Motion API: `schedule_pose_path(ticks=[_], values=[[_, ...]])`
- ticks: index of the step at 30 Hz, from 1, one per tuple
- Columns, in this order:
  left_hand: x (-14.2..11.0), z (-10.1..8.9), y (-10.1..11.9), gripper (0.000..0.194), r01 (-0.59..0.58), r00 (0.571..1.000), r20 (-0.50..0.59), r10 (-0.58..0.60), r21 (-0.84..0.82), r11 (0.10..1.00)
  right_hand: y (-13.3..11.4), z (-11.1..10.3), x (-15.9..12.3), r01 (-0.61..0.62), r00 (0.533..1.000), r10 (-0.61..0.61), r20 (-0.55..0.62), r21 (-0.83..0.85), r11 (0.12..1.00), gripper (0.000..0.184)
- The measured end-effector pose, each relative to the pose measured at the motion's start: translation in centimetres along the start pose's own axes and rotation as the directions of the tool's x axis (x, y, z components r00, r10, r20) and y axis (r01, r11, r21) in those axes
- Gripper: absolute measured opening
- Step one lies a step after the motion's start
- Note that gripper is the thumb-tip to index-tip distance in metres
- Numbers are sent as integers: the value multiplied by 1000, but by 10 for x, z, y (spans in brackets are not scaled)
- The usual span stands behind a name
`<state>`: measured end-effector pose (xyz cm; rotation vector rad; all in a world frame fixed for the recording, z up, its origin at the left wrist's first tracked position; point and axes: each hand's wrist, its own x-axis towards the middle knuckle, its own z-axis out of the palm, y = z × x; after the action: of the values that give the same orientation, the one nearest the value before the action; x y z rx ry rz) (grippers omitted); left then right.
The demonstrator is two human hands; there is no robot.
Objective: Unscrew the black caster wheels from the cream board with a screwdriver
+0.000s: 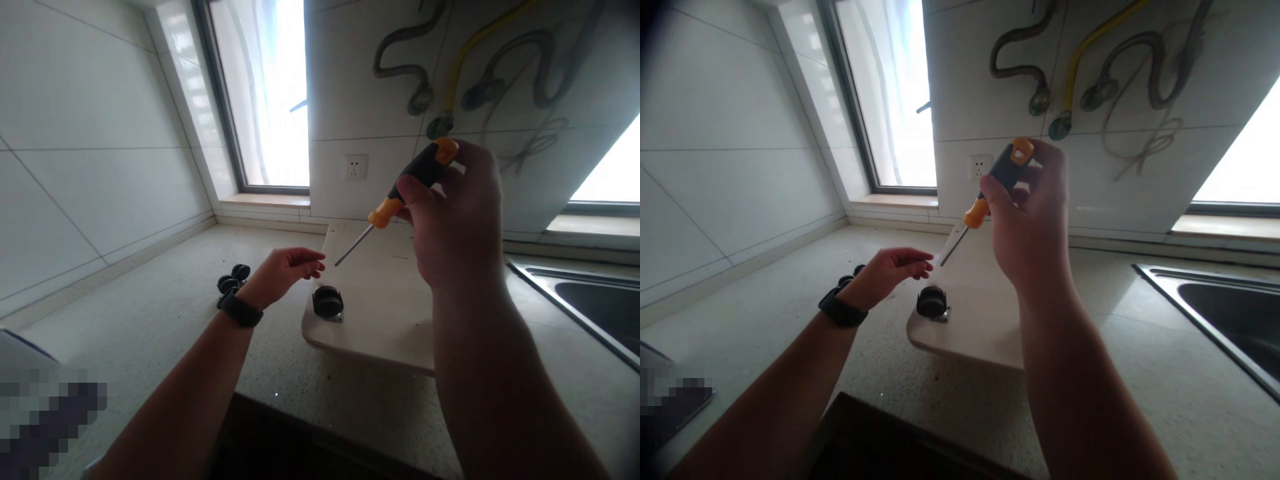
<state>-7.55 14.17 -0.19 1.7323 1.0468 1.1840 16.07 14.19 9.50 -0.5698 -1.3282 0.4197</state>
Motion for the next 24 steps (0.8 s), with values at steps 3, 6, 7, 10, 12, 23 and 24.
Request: schedule_pose_path(ticks=[3, 6, 7, 10, 12, 23, 24], values=[[-15, -35, -21, 29, 65, 990, -132, -41, 180, 982, -2, -1, 0, 18, 1000, -18, -9, 8, 1000, 44], [-34, -71, -50, 33, 201, 948, -306, -88, 362, 910, -4, -2, 0, 37, 999, -37, -4, 45, 998, 44], [-39, -80, -60, 35, 228, 937, -338, -92, 392, 891, -5, -2, 0, 39, 999, -39, -1, 44, 998, 43], [-51, -97, -85, 35, 285, 915, -393, -90, 472, 834, -7, -4, 0, 39, 999, -39, 0, 21, 999, 42], [-55, -99, -97, 35, 317, 906, -415, -86, 528, 788, -9, -5, 0, 38, 999, -38, -1, 12, 999, 44], [-55, -91, -128, 30, 362, 890, -455, -22, 676, 642, -6, -6, 3, 120, 993, -120, -16, -14, 993, 45], [-54, -92, -128, 30, 361, 883, -470, -5, 671, 648, -5, -6, 4, 124, 992, -124, -17, -6, 992, 45]])
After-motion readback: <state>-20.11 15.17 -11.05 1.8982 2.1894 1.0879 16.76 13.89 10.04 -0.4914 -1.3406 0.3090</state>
